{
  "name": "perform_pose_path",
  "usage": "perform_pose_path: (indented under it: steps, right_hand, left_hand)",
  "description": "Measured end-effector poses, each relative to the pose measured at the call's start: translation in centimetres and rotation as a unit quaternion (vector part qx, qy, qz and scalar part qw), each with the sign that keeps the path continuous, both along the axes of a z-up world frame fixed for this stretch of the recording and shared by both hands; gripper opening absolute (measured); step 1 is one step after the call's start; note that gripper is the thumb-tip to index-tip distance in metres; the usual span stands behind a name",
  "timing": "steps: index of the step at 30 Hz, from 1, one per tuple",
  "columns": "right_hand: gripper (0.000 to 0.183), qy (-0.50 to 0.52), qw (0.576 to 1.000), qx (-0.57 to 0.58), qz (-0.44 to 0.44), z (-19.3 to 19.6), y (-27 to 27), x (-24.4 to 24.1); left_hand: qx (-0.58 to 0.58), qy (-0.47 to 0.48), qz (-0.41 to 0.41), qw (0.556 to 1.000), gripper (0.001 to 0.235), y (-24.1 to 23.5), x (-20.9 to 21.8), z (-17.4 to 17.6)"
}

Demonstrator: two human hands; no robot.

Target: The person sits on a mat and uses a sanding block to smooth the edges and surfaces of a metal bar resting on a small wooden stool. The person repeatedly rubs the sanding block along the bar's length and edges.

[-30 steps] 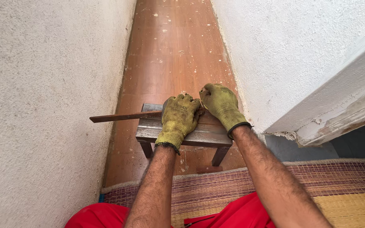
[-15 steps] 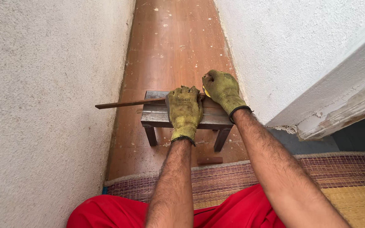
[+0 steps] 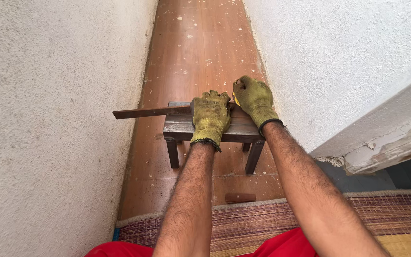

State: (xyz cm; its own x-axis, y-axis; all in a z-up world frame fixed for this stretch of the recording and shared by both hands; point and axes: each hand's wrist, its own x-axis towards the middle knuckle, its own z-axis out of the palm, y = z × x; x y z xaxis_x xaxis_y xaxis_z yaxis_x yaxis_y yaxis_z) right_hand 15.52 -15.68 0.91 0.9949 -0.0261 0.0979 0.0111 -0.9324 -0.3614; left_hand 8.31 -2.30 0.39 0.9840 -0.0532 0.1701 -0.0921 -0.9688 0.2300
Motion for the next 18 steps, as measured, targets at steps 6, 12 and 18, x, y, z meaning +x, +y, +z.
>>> perform_pose_path:
  steps: [6,12,18]
  right_hand:
    - [0.017,-0.251,0.968,0.019,0.015,-2.5,-0.2,-2.0]
    - [0.016,-0.353,0.932,0.08,0.01,-3.4,0.1,-6.9]
    - [0.015,-0.332,0.942,0.045,0.018,-3.5,0.8,-8.5]
  left_hand:
    - [-0.005,-0.009,0.005,1.0,0.026,0.0,-1.3,-1.1]
    - [-0.022,-0.033,0.016,0.999,0.027,-0.1,-1.8,-1.1]
    - [-0.024,-0.046,0.028,0.998,0.025,-0.2,-1.9,-1.2]
